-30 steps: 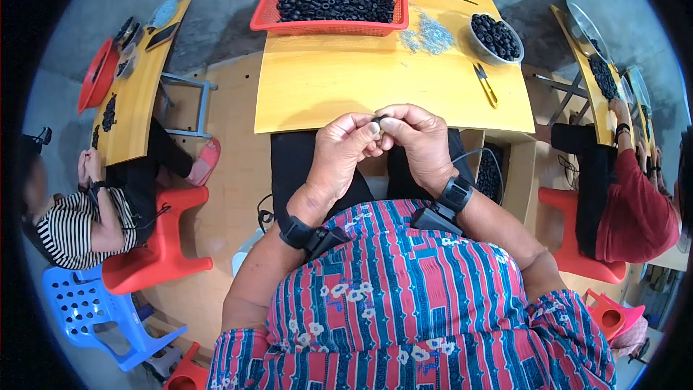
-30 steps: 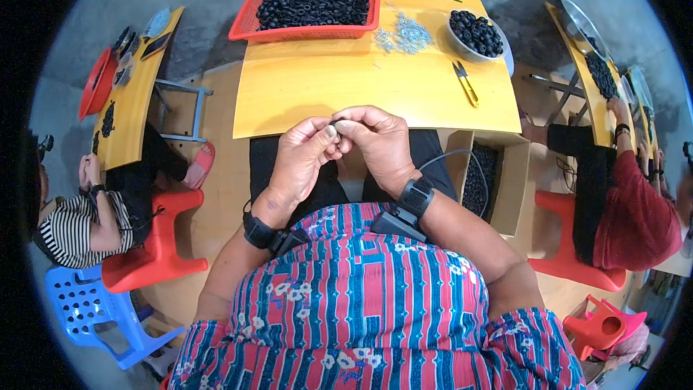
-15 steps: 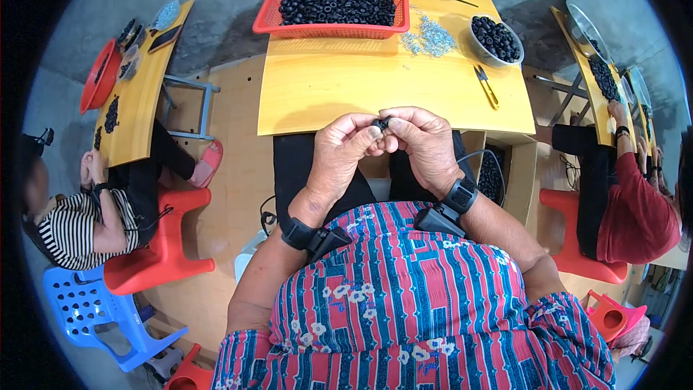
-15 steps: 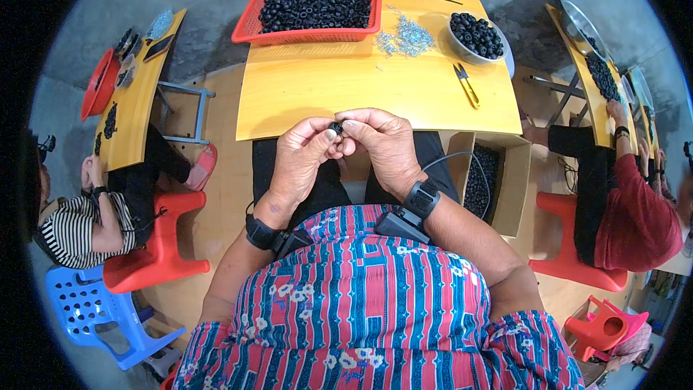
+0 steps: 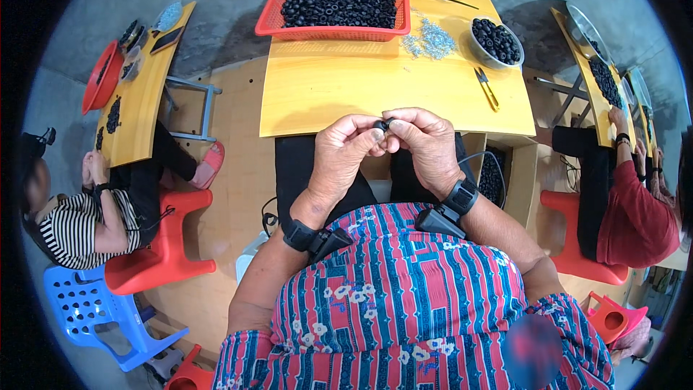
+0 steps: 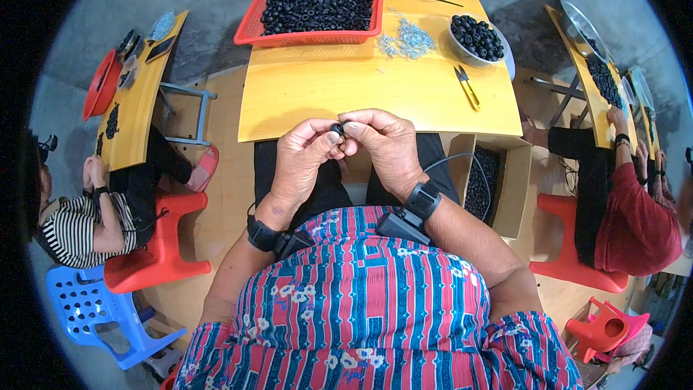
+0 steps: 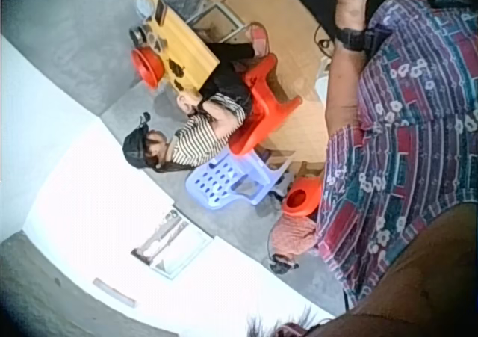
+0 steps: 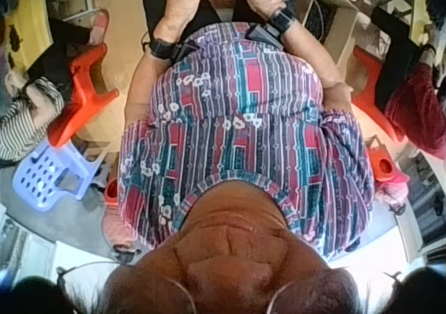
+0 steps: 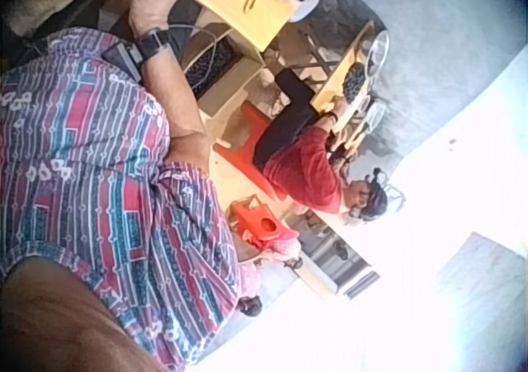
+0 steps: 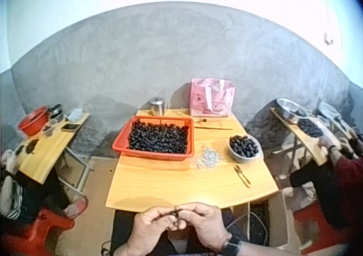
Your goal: The person is assembling small black plastic components by hand at a workstation.
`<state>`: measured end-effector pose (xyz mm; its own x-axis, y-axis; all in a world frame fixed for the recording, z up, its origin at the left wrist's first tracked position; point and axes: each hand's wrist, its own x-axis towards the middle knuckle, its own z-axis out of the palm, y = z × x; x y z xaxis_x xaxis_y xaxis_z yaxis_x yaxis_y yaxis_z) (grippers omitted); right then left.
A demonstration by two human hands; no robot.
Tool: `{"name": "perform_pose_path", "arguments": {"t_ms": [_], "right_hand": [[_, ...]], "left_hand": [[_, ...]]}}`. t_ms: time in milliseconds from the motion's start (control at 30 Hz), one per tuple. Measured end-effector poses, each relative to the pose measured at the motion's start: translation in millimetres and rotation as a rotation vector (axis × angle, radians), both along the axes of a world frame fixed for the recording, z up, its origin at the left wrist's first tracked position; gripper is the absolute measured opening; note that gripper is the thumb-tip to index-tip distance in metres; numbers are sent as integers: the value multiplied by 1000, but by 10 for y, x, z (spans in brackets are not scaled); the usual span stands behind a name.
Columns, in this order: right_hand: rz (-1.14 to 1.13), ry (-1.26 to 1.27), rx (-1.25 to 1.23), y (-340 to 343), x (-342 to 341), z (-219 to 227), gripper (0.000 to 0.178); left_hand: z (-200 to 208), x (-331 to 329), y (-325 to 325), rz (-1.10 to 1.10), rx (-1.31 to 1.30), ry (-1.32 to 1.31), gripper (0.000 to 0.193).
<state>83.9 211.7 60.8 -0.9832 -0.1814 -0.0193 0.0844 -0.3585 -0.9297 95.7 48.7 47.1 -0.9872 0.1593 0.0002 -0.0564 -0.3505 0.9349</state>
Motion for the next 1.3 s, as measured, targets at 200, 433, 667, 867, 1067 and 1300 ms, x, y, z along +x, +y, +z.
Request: {"name": "perform_pose_path", "arguments": {"t_ms": [200,433,667,867,1067,1300], "right_hand": [[-16,90,60,-2,2,-5,14],[-70,241,214,-18,21,43,13],[-21,128,85,-15,12,-10,14],[37,29,18,-4,8,-40,16],[107,-99,-152,11,-13,-60,17],[218,-161,-297,20,-5,-11,17]], "left_hand": [[29,-3,-4,-3,-22,42,17],[16,-16,-19,10,-77,80,16],[19,-20,-27,-4,-75,95,15],[-3,-14,-26,-15,-64,96,13],[-4,-19,-28,3,-90,109,14],[61,11,-25,51,-156,144,13]]}}
